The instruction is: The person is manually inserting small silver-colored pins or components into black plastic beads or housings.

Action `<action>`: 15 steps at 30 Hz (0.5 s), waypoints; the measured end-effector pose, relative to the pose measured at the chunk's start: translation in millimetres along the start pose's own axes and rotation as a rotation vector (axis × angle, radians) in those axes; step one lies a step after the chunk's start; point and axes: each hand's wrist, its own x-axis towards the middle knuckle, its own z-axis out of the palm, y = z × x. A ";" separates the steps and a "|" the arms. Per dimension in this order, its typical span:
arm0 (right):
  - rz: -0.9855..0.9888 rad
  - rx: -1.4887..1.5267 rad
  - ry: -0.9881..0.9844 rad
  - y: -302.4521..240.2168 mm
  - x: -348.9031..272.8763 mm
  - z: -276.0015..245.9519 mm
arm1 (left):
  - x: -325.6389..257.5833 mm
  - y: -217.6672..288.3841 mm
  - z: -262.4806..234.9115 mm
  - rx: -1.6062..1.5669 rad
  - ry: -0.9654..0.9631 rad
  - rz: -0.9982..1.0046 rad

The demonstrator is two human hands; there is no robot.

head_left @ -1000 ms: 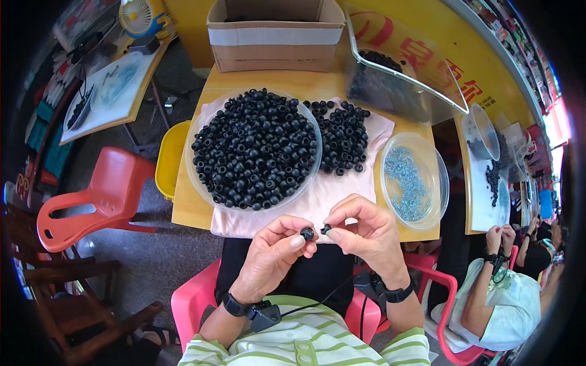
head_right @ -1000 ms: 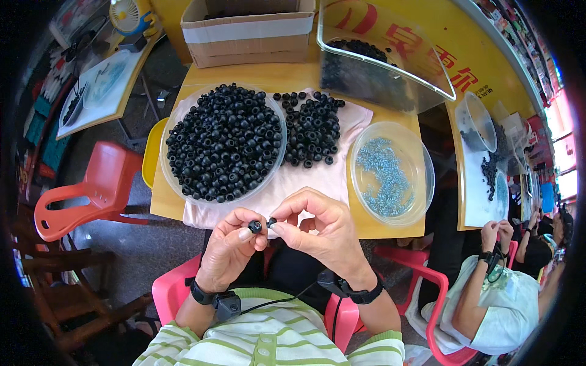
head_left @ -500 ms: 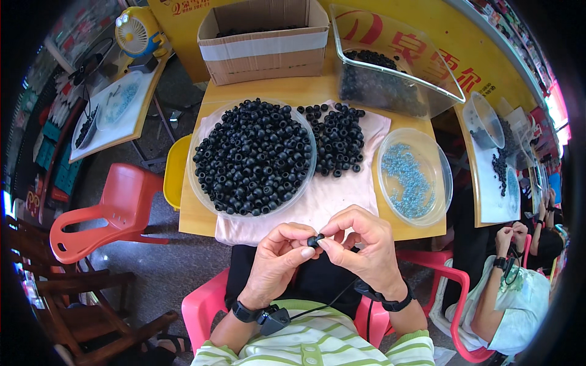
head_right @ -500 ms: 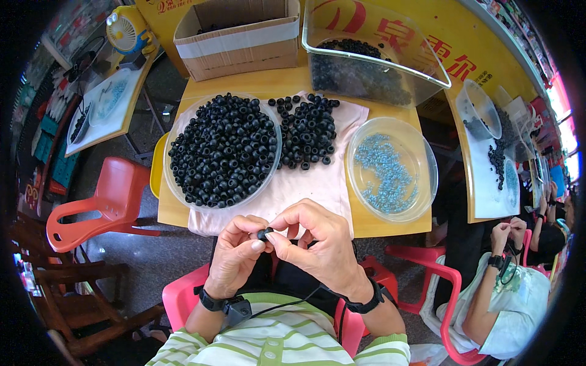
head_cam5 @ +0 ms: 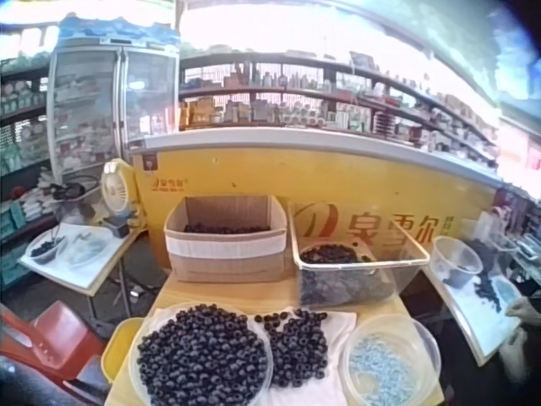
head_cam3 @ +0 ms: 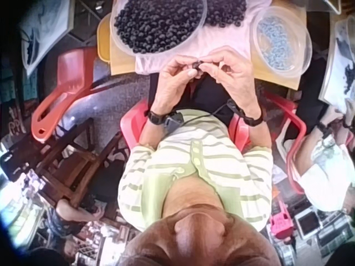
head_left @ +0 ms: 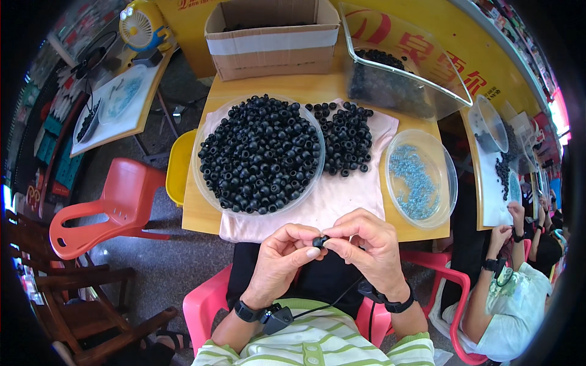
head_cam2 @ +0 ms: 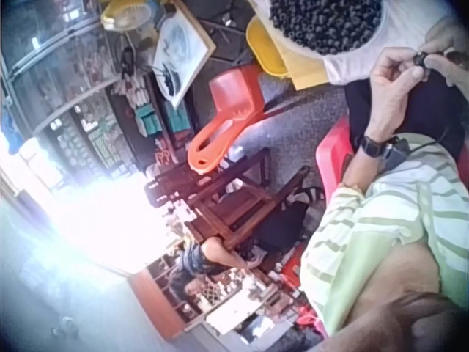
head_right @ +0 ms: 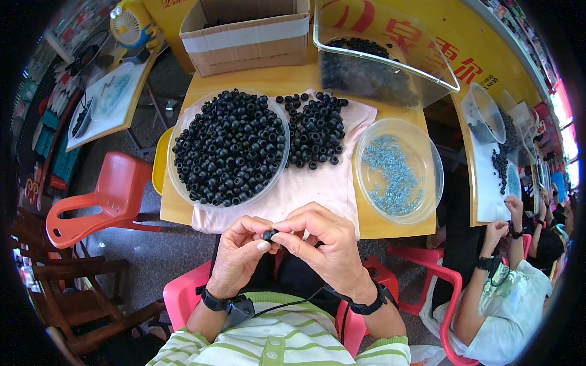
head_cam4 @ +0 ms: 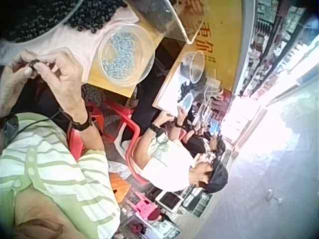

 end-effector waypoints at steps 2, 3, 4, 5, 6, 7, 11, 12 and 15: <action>-0.026 -0.014 0.004 -0.4 1.1 0.9 | 0.6 0.6 -1.1 0.011 -0.018 0.010; -0.054 -0.030 0.009 -0.5 1.2 0.9 | 1.1 0.7 -1.4 0.023 -0.039 0.021; -0.051 -0.031 0.010 0.5 0.3 1.1 | 0.7 1.0 -0.9 0.021 -0.038 0.019; -0.108 -0.098 0.023 2.2 -0.5 1.7 | 0.0 2.2 0.0 -0.015 -0.043 -0.018; -0.164 -0.165 0.037 3.2 -1.5 2.1 | -0.5 2.8 0.6 -0.051 -0.049 -0.055; -0.162 -0.165 0.038 1.4 -2.8 2.4 | -0.6 2.4 0.2 -0.051 -0.048 -0.057; -0.258 -0.339 0.063 -4.7 -6.1 5.1 | -0.6 0.0 0.5 -0.254 -0.064 -0.214; -0.322 -0.412 0.073 -4.7 -6.3 5.5 | -0.2 -0.4 1.2 -0.305 -0.076 -0.242; -0.393 -0.522 0.079 0.9 -6.6 5.4 | 0.5 -1.1 2.5 -0.351 -0.075 -0.293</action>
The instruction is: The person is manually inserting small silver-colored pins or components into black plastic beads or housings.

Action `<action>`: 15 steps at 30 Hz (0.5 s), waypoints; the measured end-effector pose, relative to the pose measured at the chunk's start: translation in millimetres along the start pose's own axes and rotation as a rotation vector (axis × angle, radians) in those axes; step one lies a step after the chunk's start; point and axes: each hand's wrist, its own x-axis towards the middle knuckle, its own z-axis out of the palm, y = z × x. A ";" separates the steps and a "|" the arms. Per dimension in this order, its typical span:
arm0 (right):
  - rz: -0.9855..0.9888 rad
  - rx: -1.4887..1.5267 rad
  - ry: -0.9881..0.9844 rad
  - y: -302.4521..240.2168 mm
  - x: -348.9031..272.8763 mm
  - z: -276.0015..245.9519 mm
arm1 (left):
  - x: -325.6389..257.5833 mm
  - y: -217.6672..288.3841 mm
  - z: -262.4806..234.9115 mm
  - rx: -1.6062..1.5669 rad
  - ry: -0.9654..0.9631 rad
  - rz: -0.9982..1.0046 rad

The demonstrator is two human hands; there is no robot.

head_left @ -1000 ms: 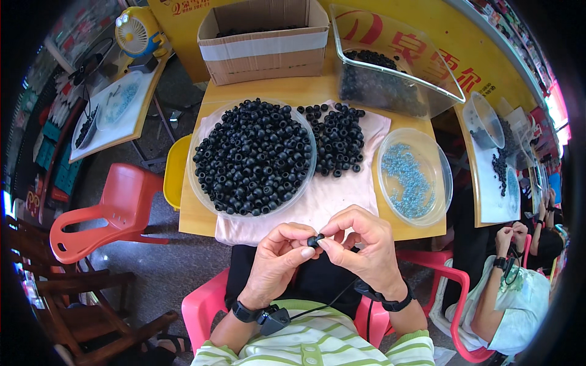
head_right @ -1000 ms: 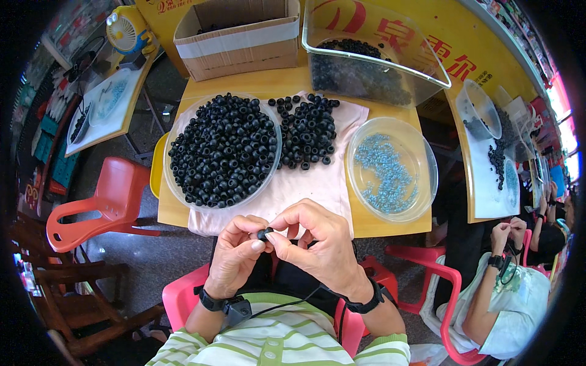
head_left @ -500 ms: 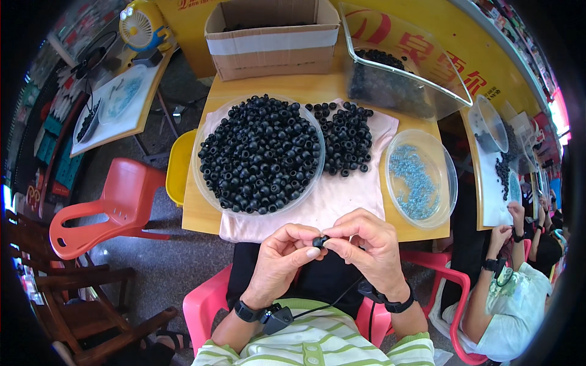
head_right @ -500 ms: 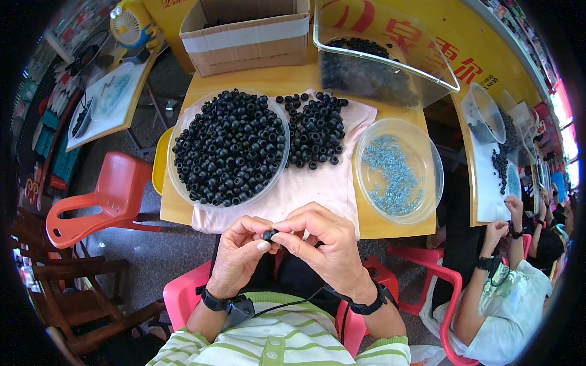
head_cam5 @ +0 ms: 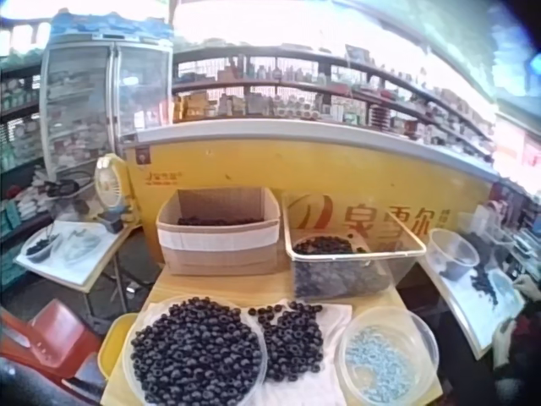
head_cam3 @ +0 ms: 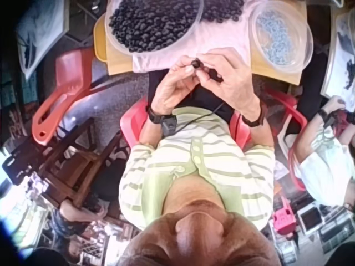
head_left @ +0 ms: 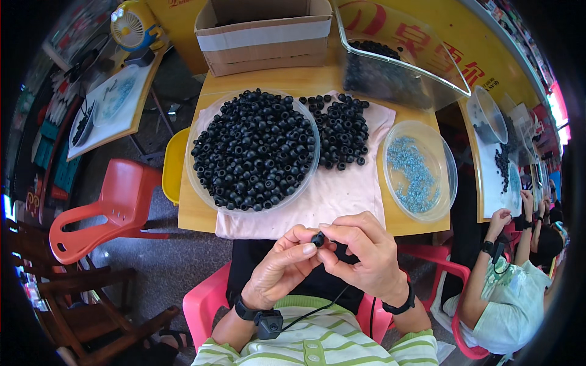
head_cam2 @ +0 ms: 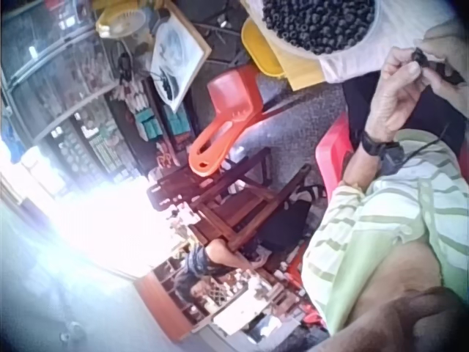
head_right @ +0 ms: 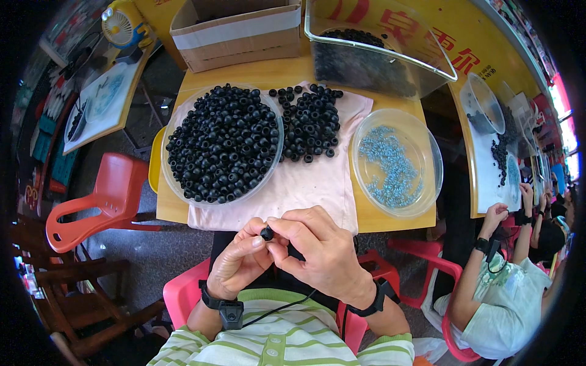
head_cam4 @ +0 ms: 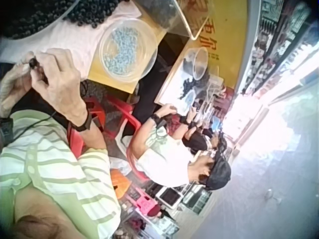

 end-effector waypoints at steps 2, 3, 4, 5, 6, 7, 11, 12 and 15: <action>-0.031 -0.009 0.011 3.4 -0.5 0.8 | -1.1 -1.0 -0.7 -0.014 -0.002 -0.012; -0.066 -0.017 0.019 4.3 -0.8 0.8 | -1.6 -1.4 -1.1 -0.029 -0.005 -0.020; -0.063 -0.018 0.020 4.5 -1.2 0.6 | -1.7 -1.6 -1.6 -0.029 -0.004 -0.023; -0.069 -0.014 0.017 4.3 -1.4 0.1 | -1.6 -1.8 -1.9 -0.036 -0.015 -0.031; -0.075 -0.010 0.013 4.2 -1.4 -0.4 | -1.4 -2.1 -2.3 -0.043 -0.025 -0.040; -0.073 -0.010 0.013 4.5 -1.0 -1.2 | -1.3 -3.0 -3.1 -0.044 -0.025 -0.041; -0.149 -0.009 -0.010 7.2 1.3 -3.8 | -1.8 -7.6 -2.5 -0.098 0.019 -0.054; -0.179 -0.021 -0.015 7.4 1.4 -4.7 | -1.8 -9.3 -1.1 -0.116 0.051 -0.051; -0.249 -0.064 -0.063 8.2 2.4 -7.5 | -1.1 -13.0 0.8 -0.146 0.088 -0.057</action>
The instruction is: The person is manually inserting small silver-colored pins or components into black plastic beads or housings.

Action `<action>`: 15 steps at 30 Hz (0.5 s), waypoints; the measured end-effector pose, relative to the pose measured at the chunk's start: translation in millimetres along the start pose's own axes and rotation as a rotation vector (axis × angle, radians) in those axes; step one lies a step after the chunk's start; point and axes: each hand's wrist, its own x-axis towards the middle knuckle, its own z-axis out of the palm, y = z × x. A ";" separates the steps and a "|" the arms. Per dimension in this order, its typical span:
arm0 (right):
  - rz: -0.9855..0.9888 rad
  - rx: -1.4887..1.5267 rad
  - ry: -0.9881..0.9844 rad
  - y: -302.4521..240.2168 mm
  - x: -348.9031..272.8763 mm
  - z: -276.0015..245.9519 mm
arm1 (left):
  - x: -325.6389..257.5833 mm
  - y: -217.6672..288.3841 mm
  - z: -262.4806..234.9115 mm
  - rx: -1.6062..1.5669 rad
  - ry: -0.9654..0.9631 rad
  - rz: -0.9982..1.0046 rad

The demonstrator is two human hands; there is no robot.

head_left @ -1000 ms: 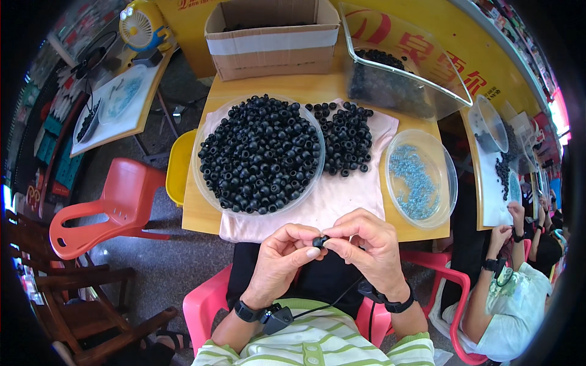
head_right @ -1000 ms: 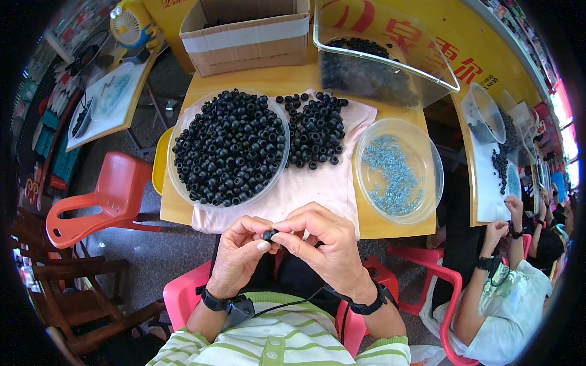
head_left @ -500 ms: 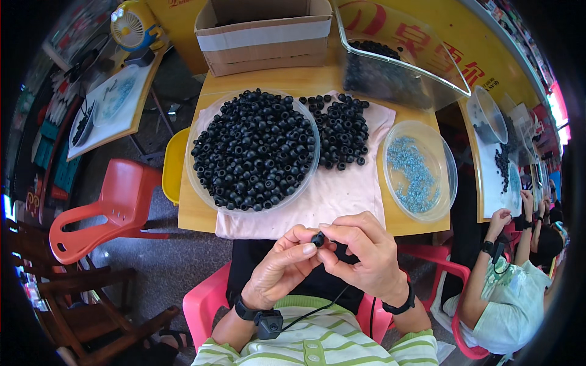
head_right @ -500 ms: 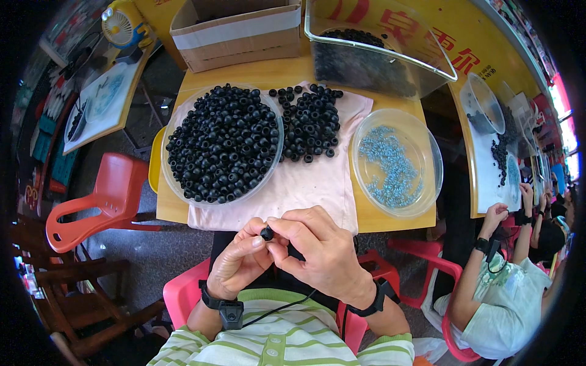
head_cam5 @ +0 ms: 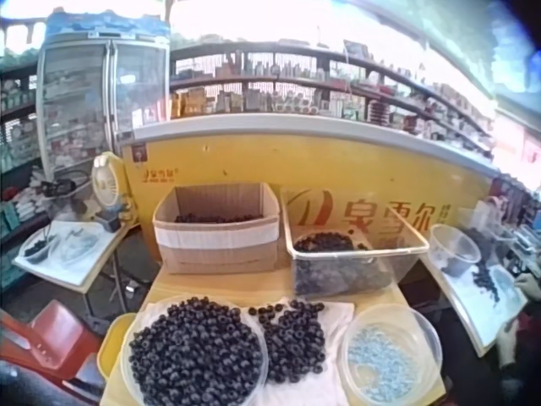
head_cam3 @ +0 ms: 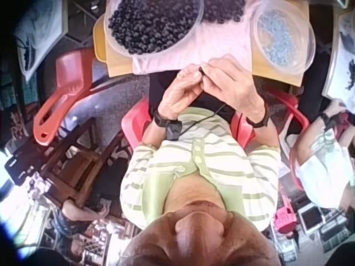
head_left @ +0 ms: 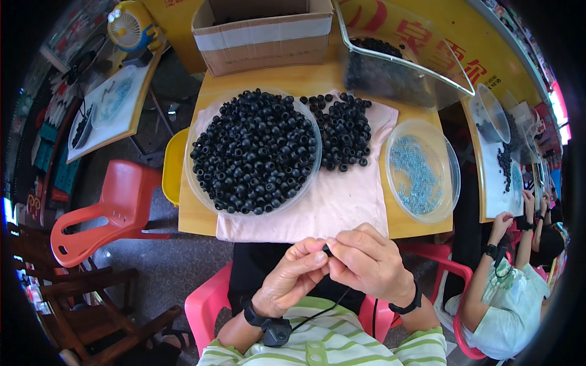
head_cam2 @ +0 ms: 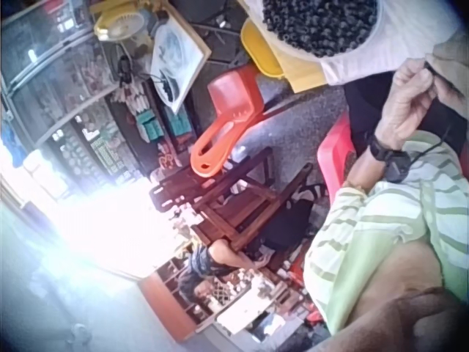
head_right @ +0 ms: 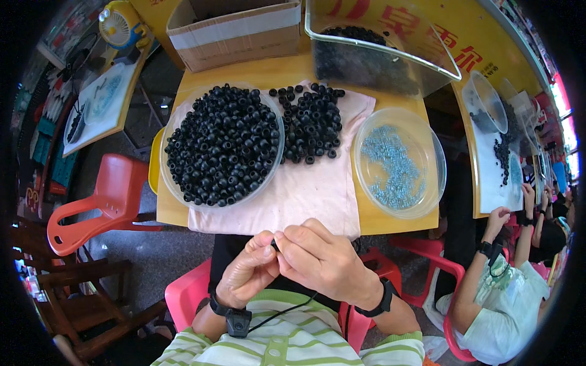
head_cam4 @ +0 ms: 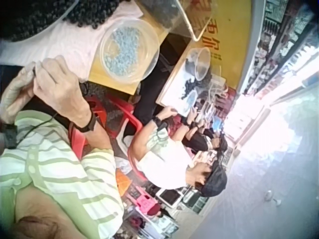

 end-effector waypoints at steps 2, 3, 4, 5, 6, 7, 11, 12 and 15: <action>-0.003 -0.018 -0.010 0.2 0.2 -0.6 | 0.2 0.6 1.9 0.000 0.008 0.001; -0.003 -0.039 -0.020 0.3 1.1 -1.1 | 0.5 0.8 2.6 -0.002 0.016 -0.002; -0.008 -0.040 -0.021 0.7 3.7 -1.9 | 1.5 1.1 2.4 -0.005 0.023 0.002; 0.004 -0.064 -0.030 1.6 7.4 -2.6 | 2.7 3.3 4.6 -0.002 0.019 0.003; 0.015 -0.089 -0.039 2.0 12.1 -3.3 | 3.5 6.0 8.4 0.008 0.030 0.039; 0.011 -0.093 -0.035 1.4 18.7 -3.7 | 4.1 9.3 10.7 0.020 0.039 0.074; 0.060 -0.166 -0.095 1.6 57.1 -15.0 | 10.2 30.8 32.6 0.226 -0.029 0.275; 0.106 -0.181 -0.034 3.9 71.1 -20.3 | 12.2 38.5 28.1 0.417 -0.057 0.399; 0.369 -0.217 0.169 24.0 121.6 -44.6 | 25.2 59.6 33.3 1.234 0.241 0.880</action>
